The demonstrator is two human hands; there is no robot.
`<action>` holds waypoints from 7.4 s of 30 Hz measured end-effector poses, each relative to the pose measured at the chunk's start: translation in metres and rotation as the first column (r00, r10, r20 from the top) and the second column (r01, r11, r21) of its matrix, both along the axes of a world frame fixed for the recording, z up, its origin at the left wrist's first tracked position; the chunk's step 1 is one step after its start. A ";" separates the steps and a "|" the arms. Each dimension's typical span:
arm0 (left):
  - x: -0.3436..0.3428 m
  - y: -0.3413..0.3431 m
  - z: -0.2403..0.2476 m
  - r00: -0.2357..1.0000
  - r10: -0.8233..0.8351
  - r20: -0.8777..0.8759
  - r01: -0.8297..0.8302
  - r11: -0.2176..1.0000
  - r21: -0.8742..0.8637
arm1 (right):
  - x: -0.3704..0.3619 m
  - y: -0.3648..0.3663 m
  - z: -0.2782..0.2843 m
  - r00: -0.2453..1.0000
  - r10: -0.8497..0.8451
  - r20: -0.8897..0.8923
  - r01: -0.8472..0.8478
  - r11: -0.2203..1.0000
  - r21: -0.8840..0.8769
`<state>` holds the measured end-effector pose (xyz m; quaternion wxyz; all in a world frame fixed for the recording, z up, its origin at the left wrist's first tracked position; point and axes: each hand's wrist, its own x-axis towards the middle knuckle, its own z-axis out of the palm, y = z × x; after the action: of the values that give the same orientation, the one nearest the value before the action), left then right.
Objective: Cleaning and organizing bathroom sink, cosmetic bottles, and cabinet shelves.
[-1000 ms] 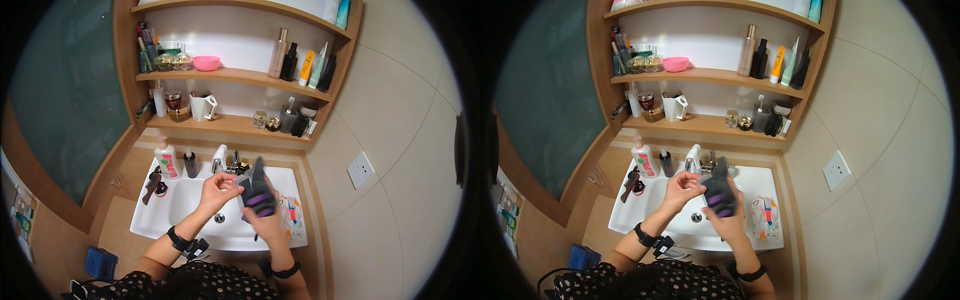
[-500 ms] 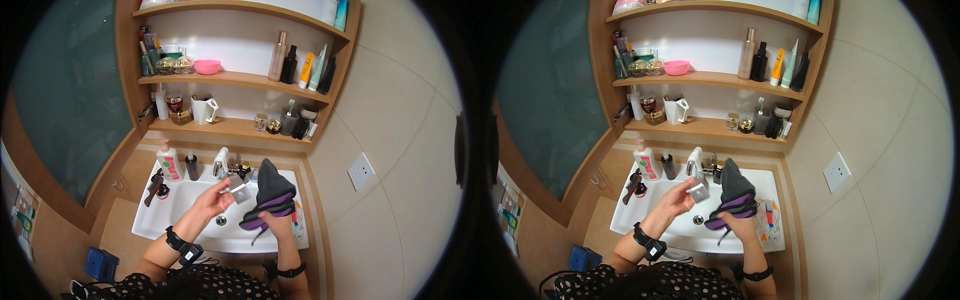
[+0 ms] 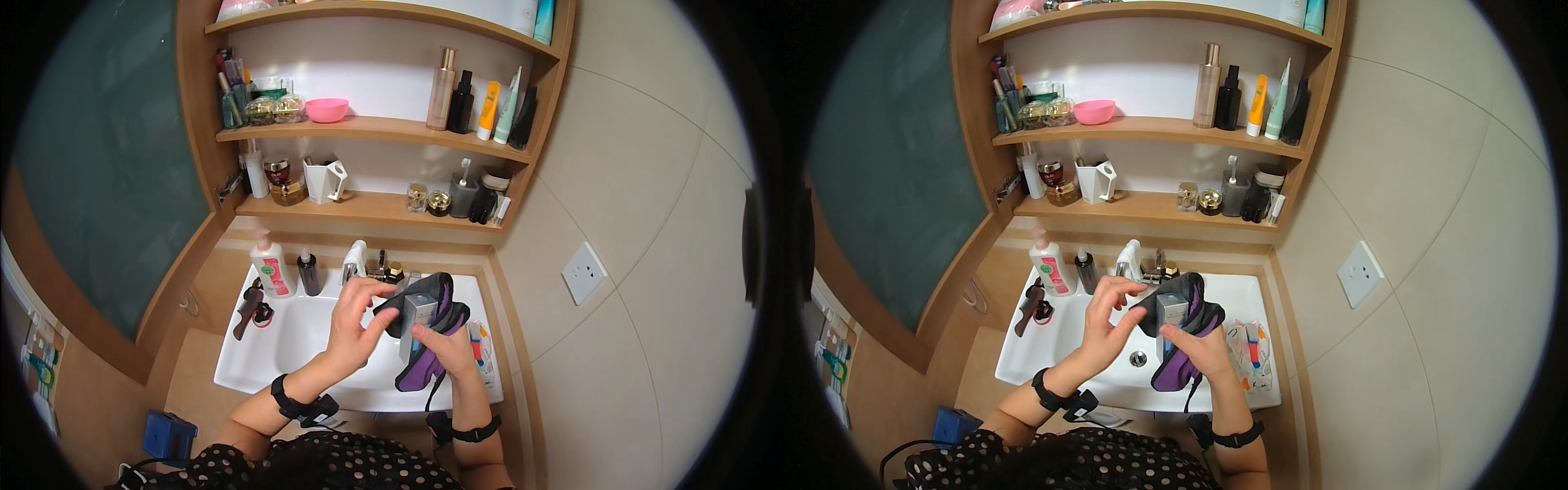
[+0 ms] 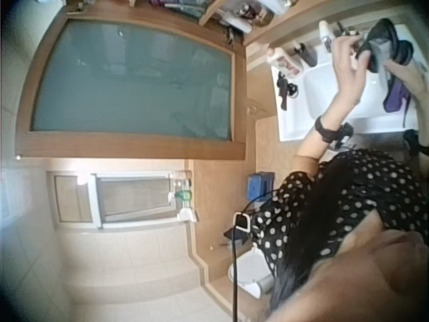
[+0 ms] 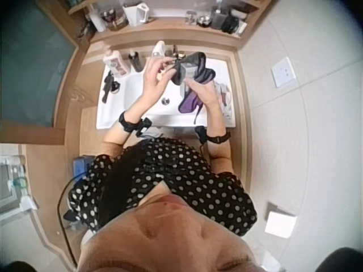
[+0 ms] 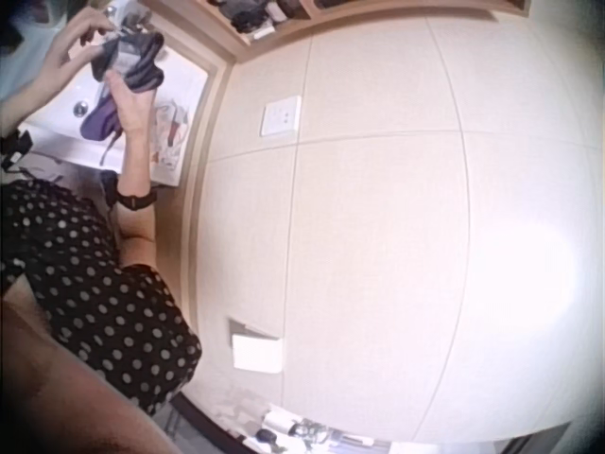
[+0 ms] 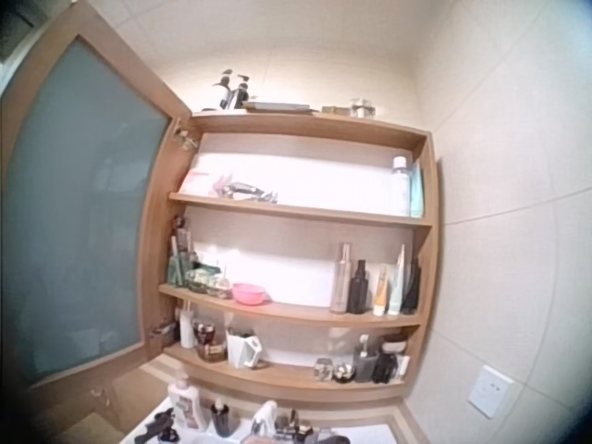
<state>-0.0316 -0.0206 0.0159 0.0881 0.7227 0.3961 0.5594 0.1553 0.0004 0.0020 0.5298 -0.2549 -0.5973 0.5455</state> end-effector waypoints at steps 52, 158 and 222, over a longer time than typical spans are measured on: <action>-0.066 0.288 0.446 0.953 0.303 -0.017 -0.261 0.847 0.463 | 0.096 0.042 -0.071 0.863 -0.484 0.144 0.499 0.861 -0.096; -0.041 -0.004 -0.001 0.922 -0.174 0.347 0.300 0.886 -0.353 | 0.025 0.002 -0.079 0.785 -0.413 0.463 0.371 0.910 0.184; -0.039 0.043 -0.026 0.629 -0.219 0.746 0.695 0.588 -0.414 | -0.019 0.050 -0.056 0.855 -0.018 -0.519 -0.296 0.804 -0.515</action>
<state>-0.0704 0.0226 -0.0101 0.6187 0.4908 0.3008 0.5346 0.1362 0.0505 -0.0544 0.5200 -0.2074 -0.2628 0.7859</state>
